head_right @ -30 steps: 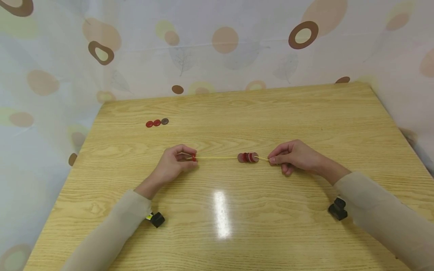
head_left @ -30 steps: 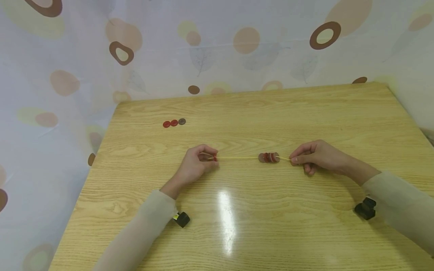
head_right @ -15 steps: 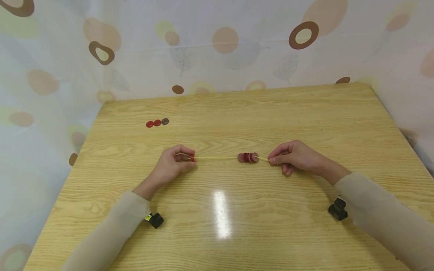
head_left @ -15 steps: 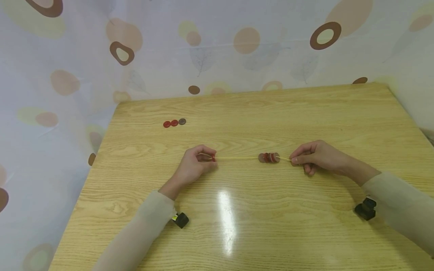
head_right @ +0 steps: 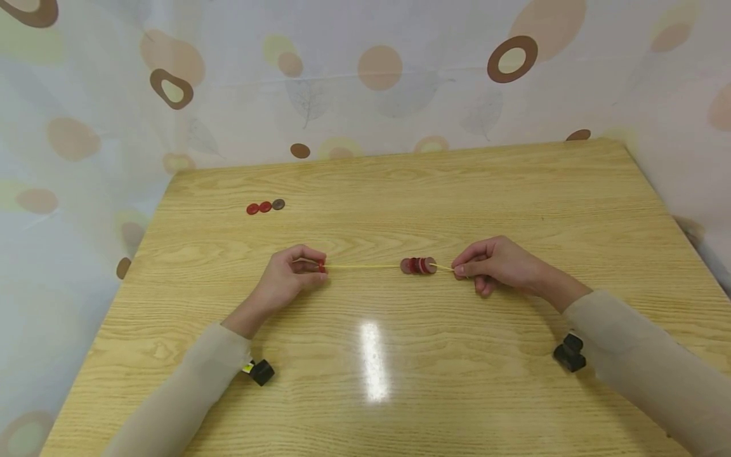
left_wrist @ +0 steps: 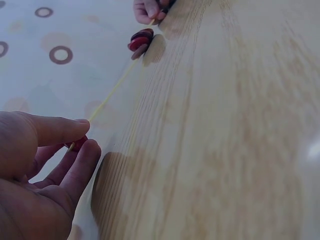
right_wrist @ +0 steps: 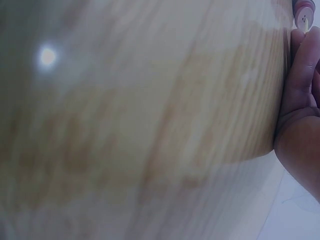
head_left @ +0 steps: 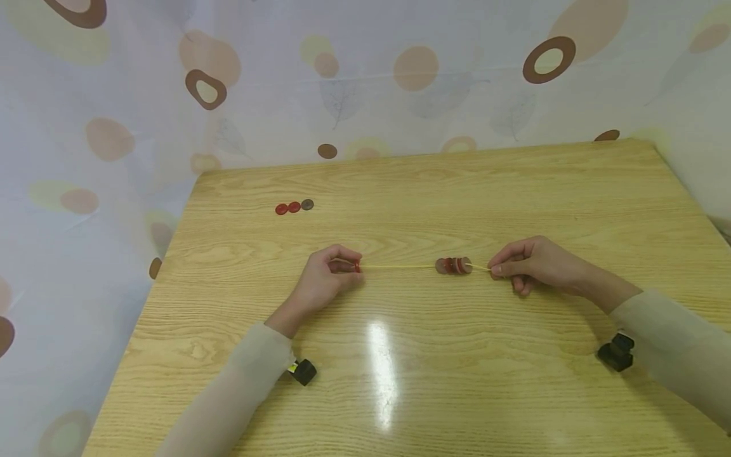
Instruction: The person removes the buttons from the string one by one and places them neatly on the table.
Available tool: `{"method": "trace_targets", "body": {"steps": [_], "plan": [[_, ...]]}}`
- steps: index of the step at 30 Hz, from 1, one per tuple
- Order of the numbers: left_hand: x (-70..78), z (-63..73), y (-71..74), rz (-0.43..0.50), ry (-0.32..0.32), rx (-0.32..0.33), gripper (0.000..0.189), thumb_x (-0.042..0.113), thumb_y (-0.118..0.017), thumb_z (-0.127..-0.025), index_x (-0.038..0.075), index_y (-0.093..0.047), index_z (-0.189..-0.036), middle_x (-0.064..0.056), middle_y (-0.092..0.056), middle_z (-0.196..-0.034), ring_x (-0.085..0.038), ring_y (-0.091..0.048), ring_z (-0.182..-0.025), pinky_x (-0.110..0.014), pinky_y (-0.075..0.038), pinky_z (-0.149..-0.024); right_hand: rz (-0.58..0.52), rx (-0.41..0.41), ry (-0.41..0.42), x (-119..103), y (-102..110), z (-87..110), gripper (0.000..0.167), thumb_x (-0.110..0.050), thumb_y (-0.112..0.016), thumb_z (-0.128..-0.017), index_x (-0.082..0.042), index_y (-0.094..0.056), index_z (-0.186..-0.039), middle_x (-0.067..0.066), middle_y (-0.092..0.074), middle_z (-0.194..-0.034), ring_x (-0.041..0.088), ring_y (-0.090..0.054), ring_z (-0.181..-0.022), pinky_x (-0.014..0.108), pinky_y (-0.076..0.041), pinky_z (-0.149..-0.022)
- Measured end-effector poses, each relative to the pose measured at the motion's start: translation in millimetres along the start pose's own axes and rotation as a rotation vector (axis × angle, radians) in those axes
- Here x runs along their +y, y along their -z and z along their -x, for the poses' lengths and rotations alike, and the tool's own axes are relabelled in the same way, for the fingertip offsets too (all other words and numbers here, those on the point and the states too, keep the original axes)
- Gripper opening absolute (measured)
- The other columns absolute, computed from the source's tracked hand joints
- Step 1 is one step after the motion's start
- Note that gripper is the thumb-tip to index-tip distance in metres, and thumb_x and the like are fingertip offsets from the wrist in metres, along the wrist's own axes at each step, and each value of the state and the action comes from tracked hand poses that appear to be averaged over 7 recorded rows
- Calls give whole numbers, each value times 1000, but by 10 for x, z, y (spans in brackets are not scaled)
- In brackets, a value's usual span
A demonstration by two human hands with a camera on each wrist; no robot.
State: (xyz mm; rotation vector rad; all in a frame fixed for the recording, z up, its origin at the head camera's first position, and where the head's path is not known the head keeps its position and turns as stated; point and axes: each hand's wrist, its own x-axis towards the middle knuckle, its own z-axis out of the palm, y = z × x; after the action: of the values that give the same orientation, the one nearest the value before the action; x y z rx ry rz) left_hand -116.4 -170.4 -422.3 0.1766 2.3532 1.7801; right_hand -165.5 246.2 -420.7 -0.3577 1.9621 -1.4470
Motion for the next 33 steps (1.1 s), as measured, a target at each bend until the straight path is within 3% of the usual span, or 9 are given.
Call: {"method": "trace_targets", "body": {"steps": [33], "plan": [[-11, -11, 118, 11, 36, 21, 33, 0, -77, -86, -1, -67, -117, -17, -67, -115, -27, -66, -102, -28, -53, -81, 10, 9, 3, -22, -13, 12, 32, -12, -68, -97, 12, -65, -118, 10, -70, -87, 11, -62, -60, 31, -57, -58]]}}
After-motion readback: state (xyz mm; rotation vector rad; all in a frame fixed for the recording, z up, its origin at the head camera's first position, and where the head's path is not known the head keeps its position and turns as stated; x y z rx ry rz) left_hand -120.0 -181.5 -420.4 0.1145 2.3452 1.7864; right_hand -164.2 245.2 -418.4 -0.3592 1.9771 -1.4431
